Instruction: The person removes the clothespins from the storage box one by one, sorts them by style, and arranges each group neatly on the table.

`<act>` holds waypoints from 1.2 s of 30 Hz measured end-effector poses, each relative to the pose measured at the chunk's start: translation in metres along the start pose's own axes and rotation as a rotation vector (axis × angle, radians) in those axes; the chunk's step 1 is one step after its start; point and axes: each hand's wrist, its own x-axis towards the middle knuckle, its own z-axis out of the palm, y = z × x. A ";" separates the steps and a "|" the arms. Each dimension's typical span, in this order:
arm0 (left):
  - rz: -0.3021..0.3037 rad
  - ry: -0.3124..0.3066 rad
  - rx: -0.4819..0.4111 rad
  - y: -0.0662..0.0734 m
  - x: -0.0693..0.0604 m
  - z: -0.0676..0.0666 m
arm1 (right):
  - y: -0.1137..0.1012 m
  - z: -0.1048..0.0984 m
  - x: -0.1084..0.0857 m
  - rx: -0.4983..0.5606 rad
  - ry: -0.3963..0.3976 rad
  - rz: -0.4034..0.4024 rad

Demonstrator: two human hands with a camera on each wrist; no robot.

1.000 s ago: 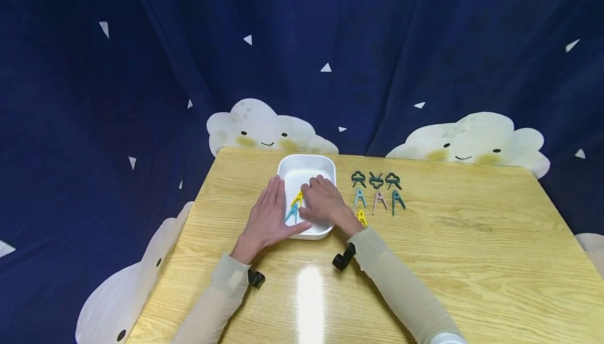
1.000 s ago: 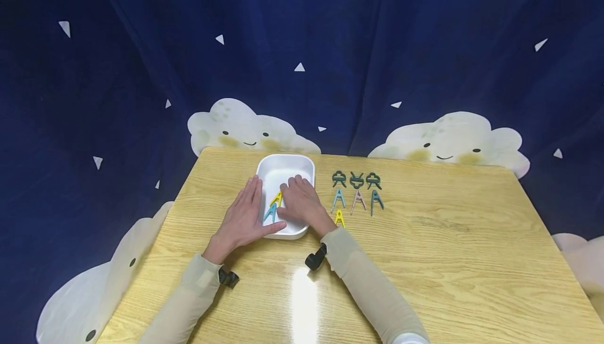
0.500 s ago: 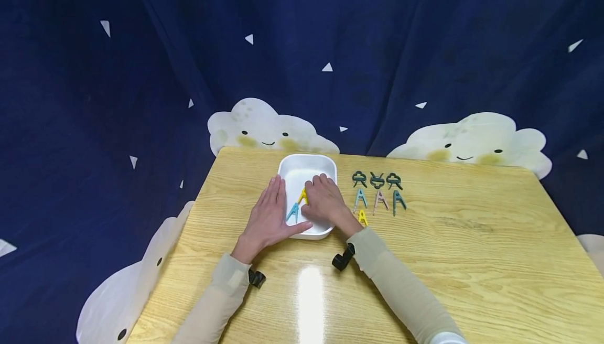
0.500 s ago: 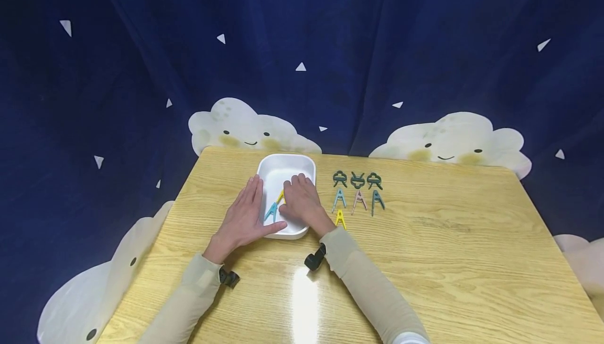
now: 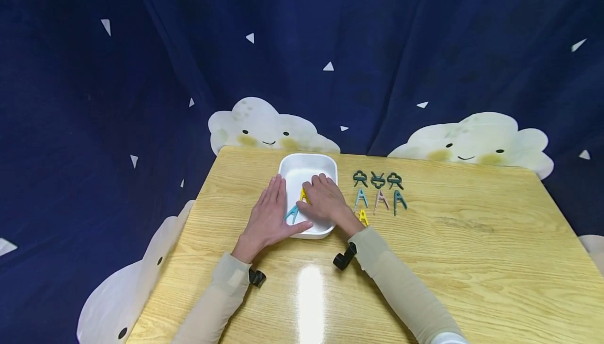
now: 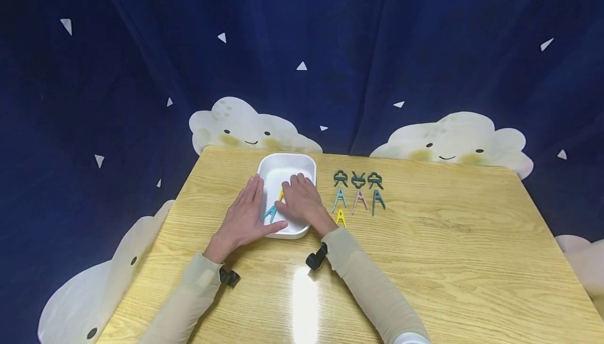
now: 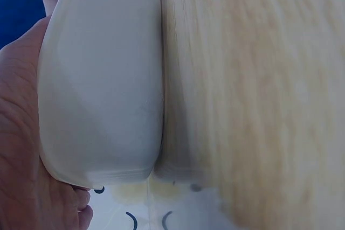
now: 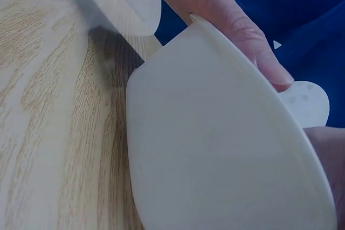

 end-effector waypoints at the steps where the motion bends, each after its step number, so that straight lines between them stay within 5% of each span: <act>1: 0.001 0.001 -0.001 0.000 0.000 0.000 | 0.000 0.000 0.000 -0.003 0.000 -0.001; 21: 0.019 0.027 -0.005 -0.001 -0.001 0.000 | 0.002 -0.006 0.002 0.000 -0.074 -0.030; 36: 0.009 0.011 0.001 -0.001 0.000 0.001 | 0.004 -0.003 0.003 -0.016 -0.041 -0.034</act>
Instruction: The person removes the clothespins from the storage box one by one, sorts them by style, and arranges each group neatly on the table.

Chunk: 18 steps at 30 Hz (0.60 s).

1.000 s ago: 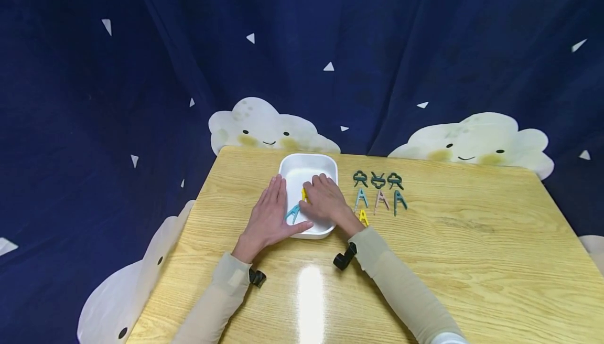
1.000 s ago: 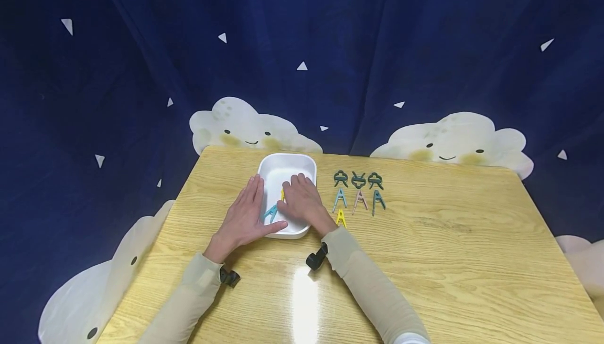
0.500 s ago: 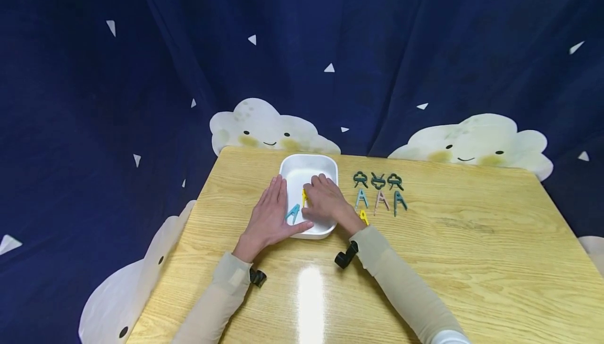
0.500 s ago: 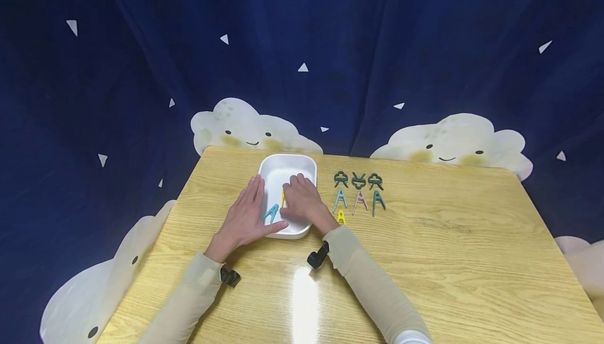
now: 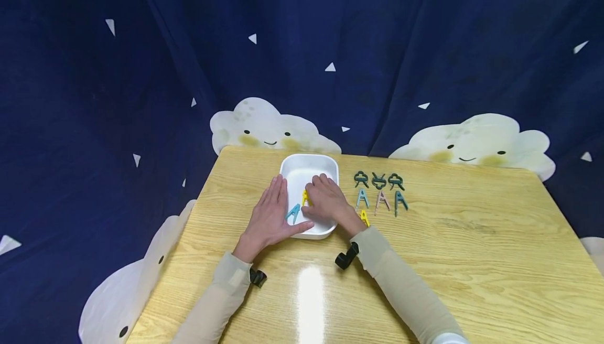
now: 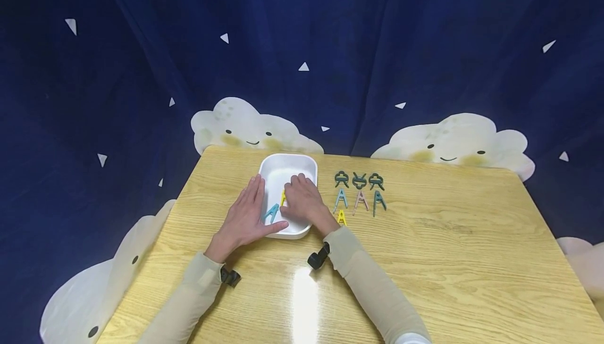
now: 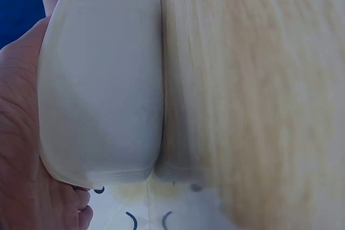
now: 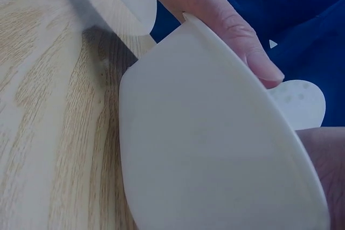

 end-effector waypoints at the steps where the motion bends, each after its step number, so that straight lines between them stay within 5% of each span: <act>1: 0.001 0.000 -0.001 0.000 0.000 0.000 | 0.000 0.000 0.000 -0.001 0.000 0.001; 18: -0.003 -0.013 -0.005 0.002 0.001 -0.003 | 0.001 0.001 0.000 0.049 0.038 -0.002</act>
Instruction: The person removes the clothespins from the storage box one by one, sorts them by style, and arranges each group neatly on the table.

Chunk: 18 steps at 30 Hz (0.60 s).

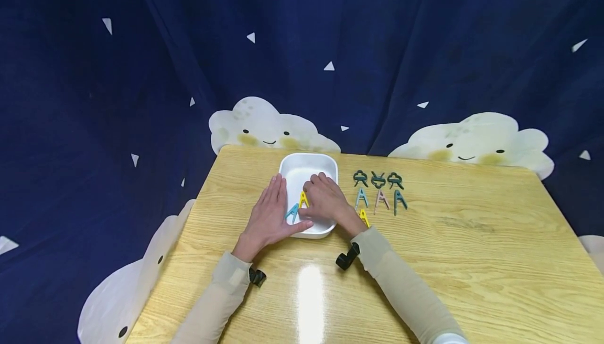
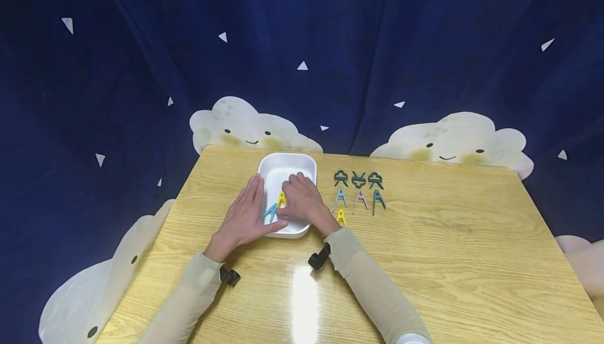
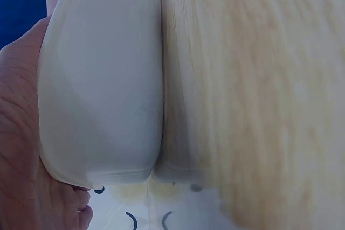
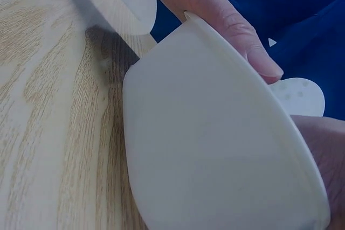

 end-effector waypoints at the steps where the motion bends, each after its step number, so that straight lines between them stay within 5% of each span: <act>1: 0.001 0.002 -0.001 0.000 0.000 0.000 | 0.000 0.000 0.000 0.002 0.004 -0.002; 18: 0.018 0.032 -0.002 0.000 0.000 0.001 | 0.003 -0.006 -0.010 0.062 0.103 -0.016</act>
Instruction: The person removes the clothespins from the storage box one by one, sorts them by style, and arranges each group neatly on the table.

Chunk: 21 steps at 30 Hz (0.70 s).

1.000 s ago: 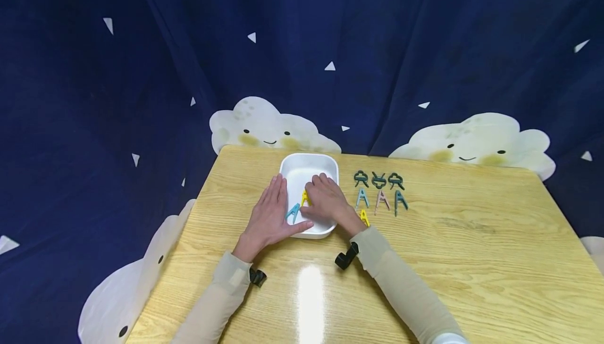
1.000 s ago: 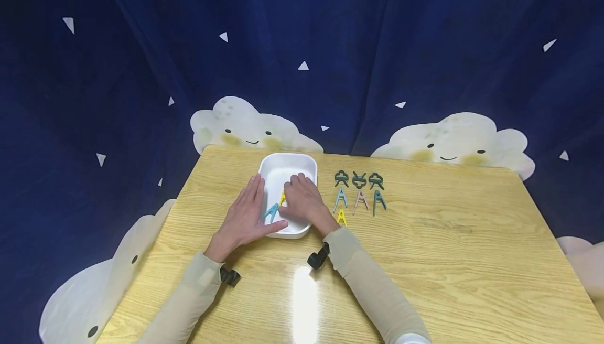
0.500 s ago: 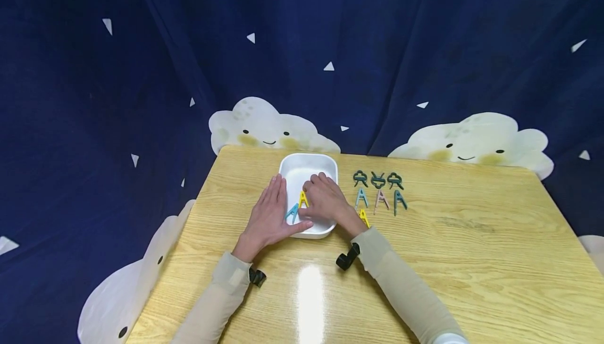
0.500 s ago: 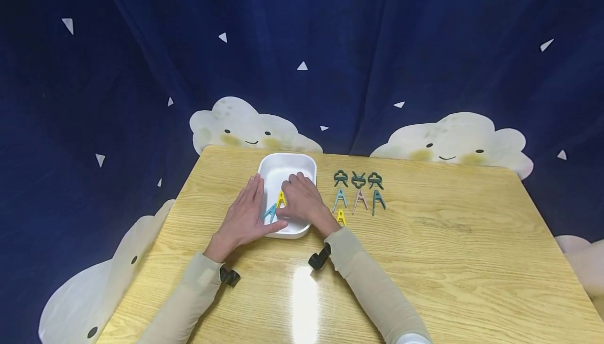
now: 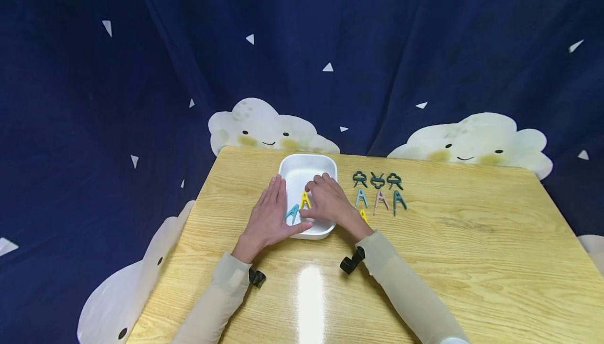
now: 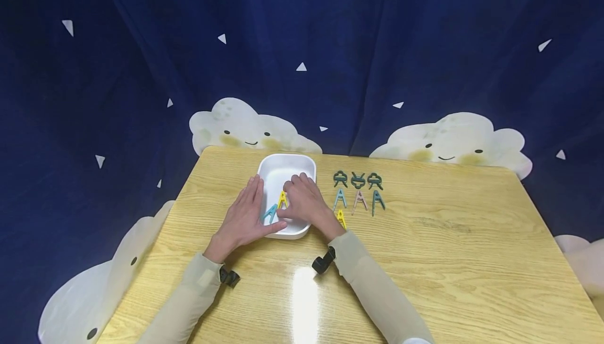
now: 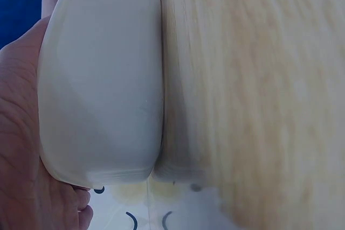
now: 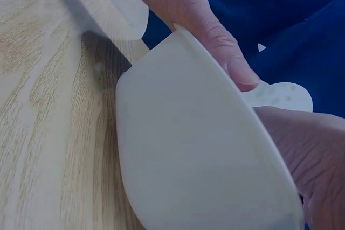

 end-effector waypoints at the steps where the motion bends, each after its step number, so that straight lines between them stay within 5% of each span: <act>1: 0.000 0.001 0.003 0.000 0.000 0.000 | 0.000 -0.001 -0.001 0.002 0.002 0.004; 21: -0.022 -0.017 0.009 0.000 0.001 0.000 | 0.020 -0.034 -0.021 0.037 0.079 0.044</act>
